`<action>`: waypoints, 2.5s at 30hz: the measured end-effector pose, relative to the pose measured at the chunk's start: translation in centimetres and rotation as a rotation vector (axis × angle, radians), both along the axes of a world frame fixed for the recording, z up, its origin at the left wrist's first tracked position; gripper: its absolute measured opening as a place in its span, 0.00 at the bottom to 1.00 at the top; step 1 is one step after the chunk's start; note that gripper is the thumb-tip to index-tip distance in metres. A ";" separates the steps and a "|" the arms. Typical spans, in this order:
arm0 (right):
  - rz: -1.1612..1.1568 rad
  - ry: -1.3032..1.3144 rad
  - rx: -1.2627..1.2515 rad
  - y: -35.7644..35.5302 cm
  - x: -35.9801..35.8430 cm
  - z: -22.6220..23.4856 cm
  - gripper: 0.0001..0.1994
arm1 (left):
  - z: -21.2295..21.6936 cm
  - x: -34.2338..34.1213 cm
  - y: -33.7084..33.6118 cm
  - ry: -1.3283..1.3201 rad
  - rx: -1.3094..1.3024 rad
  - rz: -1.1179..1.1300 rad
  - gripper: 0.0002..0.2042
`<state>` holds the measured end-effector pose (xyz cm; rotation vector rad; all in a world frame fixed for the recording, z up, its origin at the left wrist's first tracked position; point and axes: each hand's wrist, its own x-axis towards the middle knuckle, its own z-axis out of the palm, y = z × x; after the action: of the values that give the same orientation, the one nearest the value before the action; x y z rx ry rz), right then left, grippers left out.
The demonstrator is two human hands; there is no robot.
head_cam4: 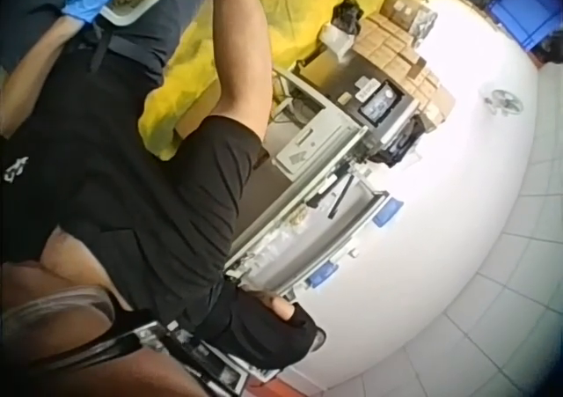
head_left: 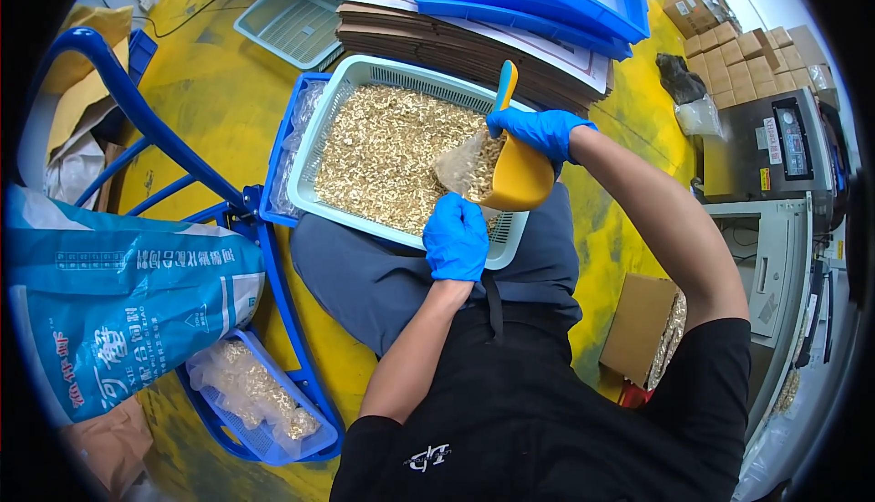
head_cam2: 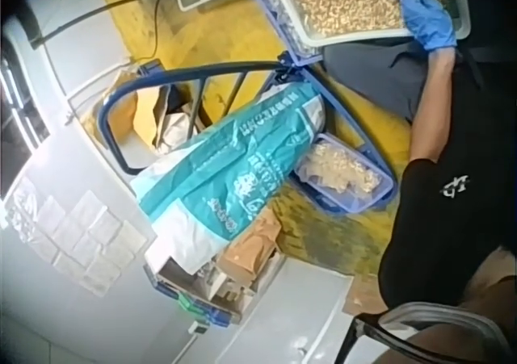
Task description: Scooping small hardware components from a storage bin into plastic bags and weighing them on a scale.
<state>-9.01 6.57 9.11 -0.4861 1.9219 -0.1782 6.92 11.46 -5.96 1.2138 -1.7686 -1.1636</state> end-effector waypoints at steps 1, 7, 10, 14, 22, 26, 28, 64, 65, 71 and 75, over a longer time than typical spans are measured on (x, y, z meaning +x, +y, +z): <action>0.002 0.001 0.002 -0.1 -0.1 -0.2 0.25 | 0.0 -0.1 0.1 0.001 0.002 0.002 0.06; 0.004 0.007 0.027 0.2 -0.9 -1.7 0.25 | -0.5 -0.4 0.6 -0.003 -0.040 0.005 0.06; 0.023 -0.017 0.050 0.1 -0.8 -1.7 0.25 | -0.4 -0.2 0.8 0.011 -0.038 -0.004 0.07; -0.003 0.012 0.065 0.1 -0.8 -2.1 0.23 | -0.7 -0.3 1.1 0.014 0.007 -0.011 0.07; 0.014 0.073 0.133 -0.5 0.2 -2.0 0.20 | -0.8 -0.1 1.2 0.068 0.016 -0.025 0.08; 0.027 0.079 0.201 -1.0 0.5 -2.2 0.22 | -0.9 -0.1 1.6 0.005 0.084 -0.037 0.08; 0.099 0.135 0.192 -1.0 0.3 -2.9 0.23 | -1.0 -0.1 1.7 0.018 0.087 -0.038 0.08; 0.742 0.574 -0.060 -2.0 0.6 0.2 0.33 | -2.2 1.4 0.4 0.035 0.085 -0.046 0.10; 0.741 0.538 -0.062 -2.4 -0.1 0.9 0.33 | -2.1 1.6 0.3 0.019 0.124 -0.060 0.10; 0.004 0.062 -0.731 -4.2 -3.2 -3.2 0.21 | -1.7 1.4 0.1 -0.010 0.134 -0.061 0.14; -0.139 -0.065 -0.819 -6.4 -2.0 -12.2 0.27 | -0.1 0.9 -1.0 -0.304 0.257 -0.096 0.20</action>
<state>-10.98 0.20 -3.08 -0.8627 1.7599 -1.0792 7.83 10.47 -6.09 1.5391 -1.9604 -1.3512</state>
